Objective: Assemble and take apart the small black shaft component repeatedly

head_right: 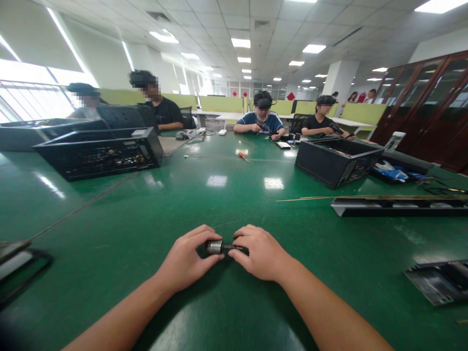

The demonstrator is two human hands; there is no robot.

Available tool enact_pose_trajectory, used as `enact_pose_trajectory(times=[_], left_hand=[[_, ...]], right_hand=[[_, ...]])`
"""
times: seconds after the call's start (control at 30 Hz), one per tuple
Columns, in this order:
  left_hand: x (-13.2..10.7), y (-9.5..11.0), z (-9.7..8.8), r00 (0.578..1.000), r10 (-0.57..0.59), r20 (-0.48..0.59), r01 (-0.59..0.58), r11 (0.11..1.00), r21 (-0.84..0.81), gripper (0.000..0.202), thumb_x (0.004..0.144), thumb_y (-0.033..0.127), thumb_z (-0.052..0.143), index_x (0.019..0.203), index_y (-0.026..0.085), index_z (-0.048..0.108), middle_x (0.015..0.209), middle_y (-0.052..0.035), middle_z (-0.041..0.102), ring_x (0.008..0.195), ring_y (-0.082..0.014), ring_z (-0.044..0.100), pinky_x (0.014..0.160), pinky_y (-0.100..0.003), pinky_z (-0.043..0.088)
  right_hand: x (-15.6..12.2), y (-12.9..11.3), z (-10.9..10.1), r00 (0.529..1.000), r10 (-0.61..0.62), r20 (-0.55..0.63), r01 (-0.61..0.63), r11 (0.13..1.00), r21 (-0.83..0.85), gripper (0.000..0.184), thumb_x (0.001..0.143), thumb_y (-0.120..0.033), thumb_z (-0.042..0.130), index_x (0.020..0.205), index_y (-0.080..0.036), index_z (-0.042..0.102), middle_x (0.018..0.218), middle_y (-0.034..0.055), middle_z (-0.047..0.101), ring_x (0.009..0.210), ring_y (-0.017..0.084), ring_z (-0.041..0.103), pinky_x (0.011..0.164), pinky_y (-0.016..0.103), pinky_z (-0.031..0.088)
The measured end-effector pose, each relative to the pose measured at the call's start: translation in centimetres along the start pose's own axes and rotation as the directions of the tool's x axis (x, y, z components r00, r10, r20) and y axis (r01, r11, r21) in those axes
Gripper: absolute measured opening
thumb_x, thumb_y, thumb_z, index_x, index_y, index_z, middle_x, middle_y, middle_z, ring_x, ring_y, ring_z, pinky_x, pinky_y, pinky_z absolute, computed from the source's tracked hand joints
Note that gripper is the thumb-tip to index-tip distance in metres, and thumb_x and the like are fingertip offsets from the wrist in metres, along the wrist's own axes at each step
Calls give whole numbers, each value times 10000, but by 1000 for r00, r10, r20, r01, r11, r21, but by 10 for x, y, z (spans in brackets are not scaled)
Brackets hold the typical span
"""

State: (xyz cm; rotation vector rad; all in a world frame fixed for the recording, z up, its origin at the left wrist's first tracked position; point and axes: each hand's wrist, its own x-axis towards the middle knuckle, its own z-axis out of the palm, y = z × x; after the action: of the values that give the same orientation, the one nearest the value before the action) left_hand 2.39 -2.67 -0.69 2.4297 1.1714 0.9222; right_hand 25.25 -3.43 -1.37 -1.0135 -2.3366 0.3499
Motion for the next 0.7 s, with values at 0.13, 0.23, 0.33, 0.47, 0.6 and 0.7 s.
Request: enact_pose_trajectory(times=[0.13, 0.23, 0.33, 0.47, 0.6, 0.7], left_hand=[[0, -1, 0, 1000, 2, 4, -2, 1000, -2, 244, 741, 178, 769, 963, 228, 684, 947, -16, 680, 874, -186, 642, 800, -318, 512], [0, -1, 0, 1000, 0, 2, 0, 1000, -6, 247, 738, 178, 772, 962, 230, 684, 945, -13, 683, 876, -185, 645, 803, -318, 512], [0, -1, 0, 1000, -3, 1, 3, 1000, -4, 250, 736, 174, 773, 963, 233, 685, 947, -12, 687, 881, -186, 648, 805, -317, 514], [0, 0, -1, 1000, 0, -2, 0, 1000, -9, 249, 738, 173, 771, 965, 233, 686, 952, -14, 688, 886, -185, 651, 812, -316, 519], [1, 1, -1, 1000, -1, -12, 1, 1000, -3, 236, 736, 186, 773, 954, 228, 692, 940, -19, 690, 874, -187, 656, 791, -310, 530], [1, 1, -2, 1000, 5, -18, -5, 1000, -3, 230, 739, 188, 768, 953, 226, 692, 934, -22, 690, 867, -189, 656, 784, -310, 533]], right_hand=[[0, 0, 0, 1000, 0, 5, 0, 1000, -8, 192, 945, -288, 607, 979, -179, 761, 1106, 80, 712, 1027, 215, 630, 956, 365, 498], [0, 0, -1, 1000, 6, 8, -6, 1000, -10, 196, 947, -290, 603, 984, -182, 763, 1112, 81, 711, 1025, 217, 630, 952, 370, 500], [0, 0, -1, 1000, 11, 10, -11, 1000, -11, 197, 947, -290, 603, 985, -184, 764, 1108, 82, 712, 1024, 218, 631, 952, 373, 501], [0, 0, -1, 1000, 8, 8, -8, 1000, -11, 201, 949, -294, 602, 983, -179, 764, 1097, 84, 714, 1020, 217, 632, 951, 373, 500], [0, 1, -2, 1000, 7, -3, -7, 1000, -12, 197, 949, -295, 601, 972, -186, 764, 1097, 83, 714, 1016, 211, 632, 947, 367, 502], [-1, 1, -2, 1000, 6, -4, -6, 1000, -17, 195, 949, -298, 602, 973, -191, 762, 1100, 82, 713, 1023, 211, 632, 952, 369, 500]])
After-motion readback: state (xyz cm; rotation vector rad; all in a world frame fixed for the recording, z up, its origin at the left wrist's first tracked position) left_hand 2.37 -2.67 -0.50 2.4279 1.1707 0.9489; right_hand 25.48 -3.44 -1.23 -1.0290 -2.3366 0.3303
